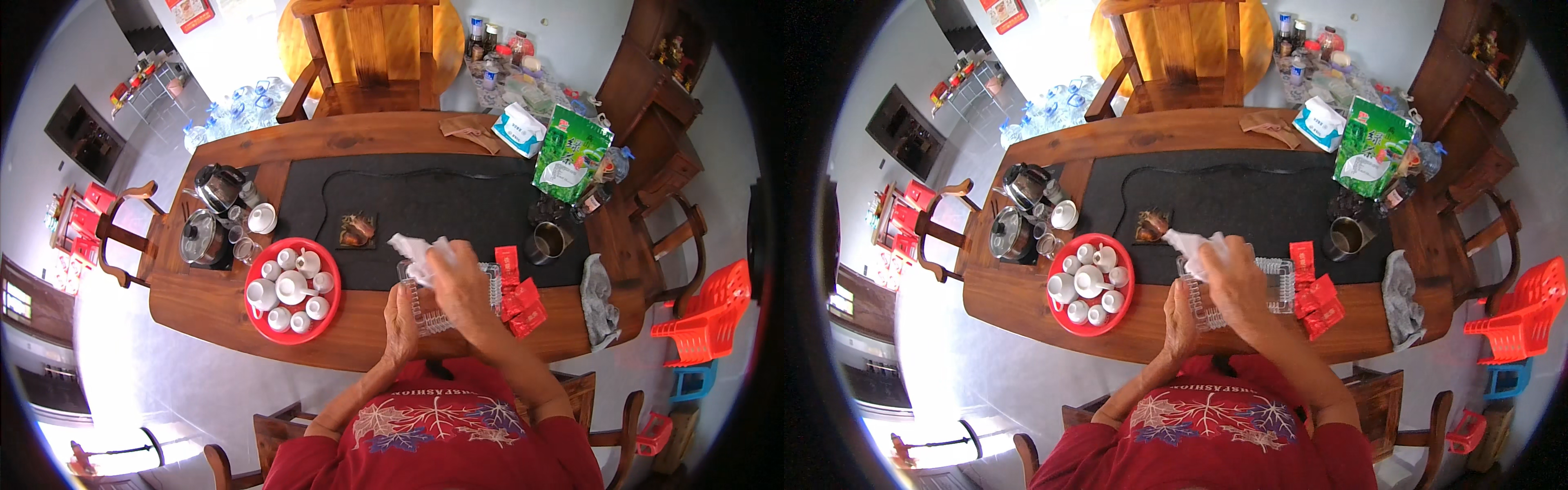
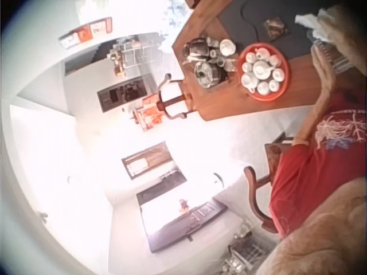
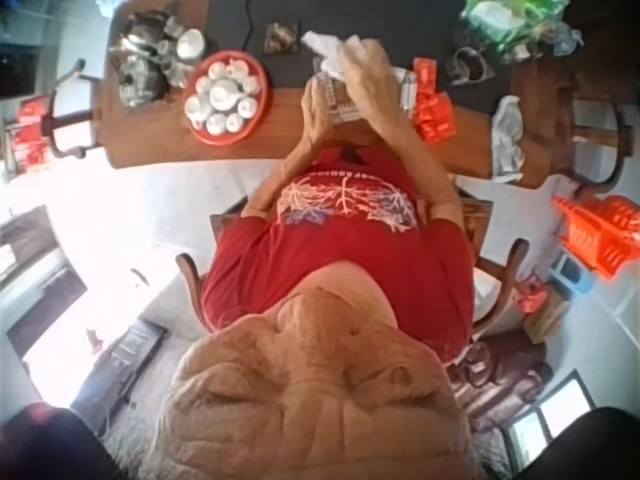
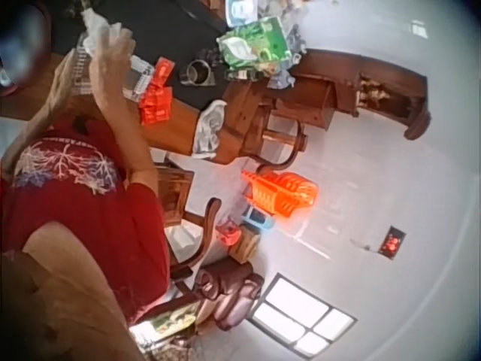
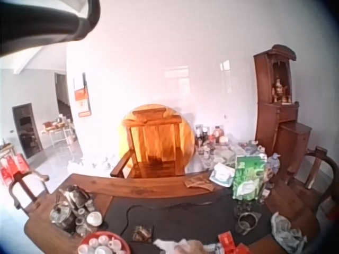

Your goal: The person wipes a clear square glass ashtray with a white cloth, then proceeds to wipe several small red rectangular packets. The person handles the items one at a time, rotating them to clean different sides before placing them back on the table.

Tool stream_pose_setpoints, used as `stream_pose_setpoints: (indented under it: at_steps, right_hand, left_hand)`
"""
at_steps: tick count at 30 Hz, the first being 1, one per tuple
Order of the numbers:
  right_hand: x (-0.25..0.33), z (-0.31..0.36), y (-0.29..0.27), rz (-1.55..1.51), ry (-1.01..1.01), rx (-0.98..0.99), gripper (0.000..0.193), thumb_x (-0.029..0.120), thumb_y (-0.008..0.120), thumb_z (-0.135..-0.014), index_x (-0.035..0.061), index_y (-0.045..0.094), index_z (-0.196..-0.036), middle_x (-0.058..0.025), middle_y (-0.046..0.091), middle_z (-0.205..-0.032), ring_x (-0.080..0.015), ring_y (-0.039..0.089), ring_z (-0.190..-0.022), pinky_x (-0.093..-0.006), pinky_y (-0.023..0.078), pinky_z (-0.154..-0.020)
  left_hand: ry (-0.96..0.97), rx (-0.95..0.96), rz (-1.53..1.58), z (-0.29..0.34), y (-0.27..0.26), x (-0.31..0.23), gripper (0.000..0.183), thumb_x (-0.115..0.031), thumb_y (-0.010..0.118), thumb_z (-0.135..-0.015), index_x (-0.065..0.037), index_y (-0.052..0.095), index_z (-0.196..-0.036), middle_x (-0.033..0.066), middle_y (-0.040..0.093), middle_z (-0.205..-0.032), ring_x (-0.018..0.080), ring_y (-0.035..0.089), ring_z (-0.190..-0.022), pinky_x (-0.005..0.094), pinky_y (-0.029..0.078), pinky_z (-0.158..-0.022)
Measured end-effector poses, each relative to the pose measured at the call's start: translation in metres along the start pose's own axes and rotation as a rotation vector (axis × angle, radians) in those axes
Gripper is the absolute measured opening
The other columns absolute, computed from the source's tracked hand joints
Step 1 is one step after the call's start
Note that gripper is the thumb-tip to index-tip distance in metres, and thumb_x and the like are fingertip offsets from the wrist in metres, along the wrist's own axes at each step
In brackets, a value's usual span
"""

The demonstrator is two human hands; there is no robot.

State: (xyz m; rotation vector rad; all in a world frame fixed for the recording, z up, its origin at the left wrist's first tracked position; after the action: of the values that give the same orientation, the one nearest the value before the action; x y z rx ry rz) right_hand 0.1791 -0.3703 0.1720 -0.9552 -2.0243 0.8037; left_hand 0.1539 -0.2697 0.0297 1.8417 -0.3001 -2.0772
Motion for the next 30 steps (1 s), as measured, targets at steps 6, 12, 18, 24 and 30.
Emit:
stream_pose_setpoints:
  at_steps: [6,12,18,24,30]
  right_hand:
    - [0.024,0.015,0.030,-0.210,-0.131,0.189,0.019,0.005,0.061,-0.074,0.0044,0.062,-0.092,-0.0157,0.050,-0.109,-0.0318,0.053,-0.096,-0.0404,0.051,-0.072]
    - [0.022,0.030,0.007,-0.279,-0.418,0.513,0.015,0.009,0.059,-0.072,0.0013,0.063,-0.085,-0.0124,0.050,-0.106,-0.0264,0.053,-0.091,-0.0354,0.053,-0.069]
    - [0.007,0.001,-0.007,0.276,-0.308,0.041,0.019,0.007,0.062,-0.067,-0.0012,0.061,-0.085,-0.0142,0.050,-0.099,-0.0272,0.053,-0.086,-0.0358,0.048,-0.063]
    - [-0.012,0.036,0.008,0.033,-0.227,0.336,0.014,0.007,0.062,-0.068,0.0043,0.059,-0.080,-0.0141,0.049,-0.089,-0.0294,0.054,-0.081,-0.0405,0.049,-0.067]
    - [-0.017,0.034,-0.015,-0.507,-0.310,0.517,0.024,0.005,0.060,-0.072,0.0063,0.059,-0.096,-0.0143,0.051,-0.093,-0.0323,0.055,-0.087,-0.0417,0.049,-0.071]
  left_hand:
    - [0.052,-0.075,-0.086,0.002,0.003,-0.023,0.050,-0.039,0.023,-0.100,-0.001,0.047,-0.120,0.0095,0.057,-0.102,0.0130,0.056,-0.086,0.0265,0.049,-0.073]
    - [0.040,-0.113,-0.021,0.006,-0.002,-0.031,0.037,-0.033,0.032,-0.099,-0.003,0.047,-0.117,0.0078,0.059,-0.097,0.0152,0.060,-0.083,0.0285,0.051,-0.071]
    - [0.154,-0.142,0.111,0.013,0.018,-0.032,0.030,-0.027,0.045,-0.097,-0.004,0.047,-0.116,0.0045,0.059,-0.100,0.0132,0.059,-0.087,0.0262,0.049,-0.074]
    - [0.228,-0.242,0.101,0.012,0.027,-0.035,0.032,-0.030,0.044,-0.098,-0.003,0.046,-0.115,0.0113,0.062,-0.106,0.0155,0.061,-0.086,0.0273,0.051,-0.074]
    - [0.153,-0.216,0.011,0.014,0.045,-0.021,0.041,-0.040,0.034,-0.099,-0.004,0.048,-0.111,0.0078,0.061,-0.097,0.0125,0.059,-0.081,0.0279,0.050,-0.070]
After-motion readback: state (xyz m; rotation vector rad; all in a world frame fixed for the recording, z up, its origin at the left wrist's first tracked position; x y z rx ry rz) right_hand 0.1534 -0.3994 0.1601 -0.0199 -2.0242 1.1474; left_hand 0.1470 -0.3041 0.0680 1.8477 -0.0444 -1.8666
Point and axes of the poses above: each hand's wrist, its own z-axis away from the middle knuckle, its own y-axis out of the palm, x = y × z, the point moved 8 cm from there along -z, towards the middle knuckle
